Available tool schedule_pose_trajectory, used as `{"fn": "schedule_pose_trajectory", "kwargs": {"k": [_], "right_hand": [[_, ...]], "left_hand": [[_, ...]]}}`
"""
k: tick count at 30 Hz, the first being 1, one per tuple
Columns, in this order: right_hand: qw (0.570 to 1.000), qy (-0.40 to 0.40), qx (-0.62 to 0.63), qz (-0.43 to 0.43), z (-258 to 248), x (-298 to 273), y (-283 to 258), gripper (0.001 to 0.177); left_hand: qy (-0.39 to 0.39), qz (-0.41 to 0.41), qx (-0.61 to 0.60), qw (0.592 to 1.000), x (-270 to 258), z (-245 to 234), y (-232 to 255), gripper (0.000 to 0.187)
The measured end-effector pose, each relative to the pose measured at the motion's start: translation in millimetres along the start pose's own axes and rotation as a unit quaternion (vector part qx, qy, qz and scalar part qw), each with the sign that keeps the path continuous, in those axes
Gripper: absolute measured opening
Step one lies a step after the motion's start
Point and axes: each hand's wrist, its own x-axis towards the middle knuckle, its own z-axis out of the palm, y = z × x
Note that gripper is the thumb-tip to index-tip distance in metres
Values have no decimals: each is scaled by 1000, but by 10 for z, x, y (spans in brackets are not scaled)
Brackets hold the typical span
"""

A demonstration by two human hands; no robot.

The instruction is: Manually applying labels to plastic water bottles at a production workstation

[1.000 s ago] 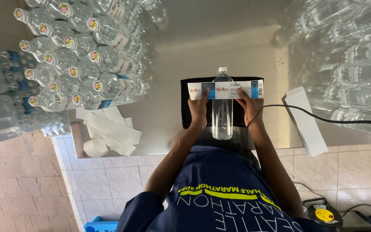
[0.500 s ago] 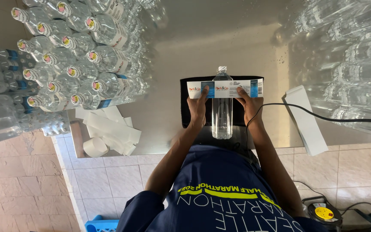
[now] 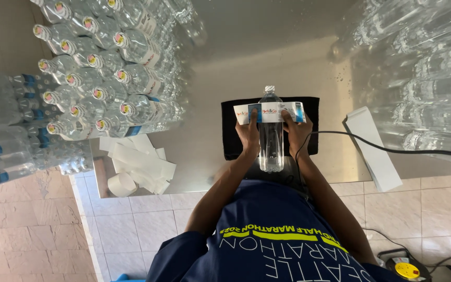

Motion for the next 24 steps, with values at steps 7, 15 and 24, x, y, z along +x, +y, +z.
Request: {"fn": "schedule_pose_trajectory", "kwargs": {"k": [7,15,24], "right_hand": [[1000,22,17,-3,55,13,146,87],[993,37,30,-106,217,-552,-950,24],[877,43,-59,-475,228,-1246,-1979,46]], "left_hand": [[36,19,-26,999,41,150,23,112],[-33,-6,-238,971,-815,-296,2223,68],[-213,79,-346,910,-549,-471,2136,27]]}}
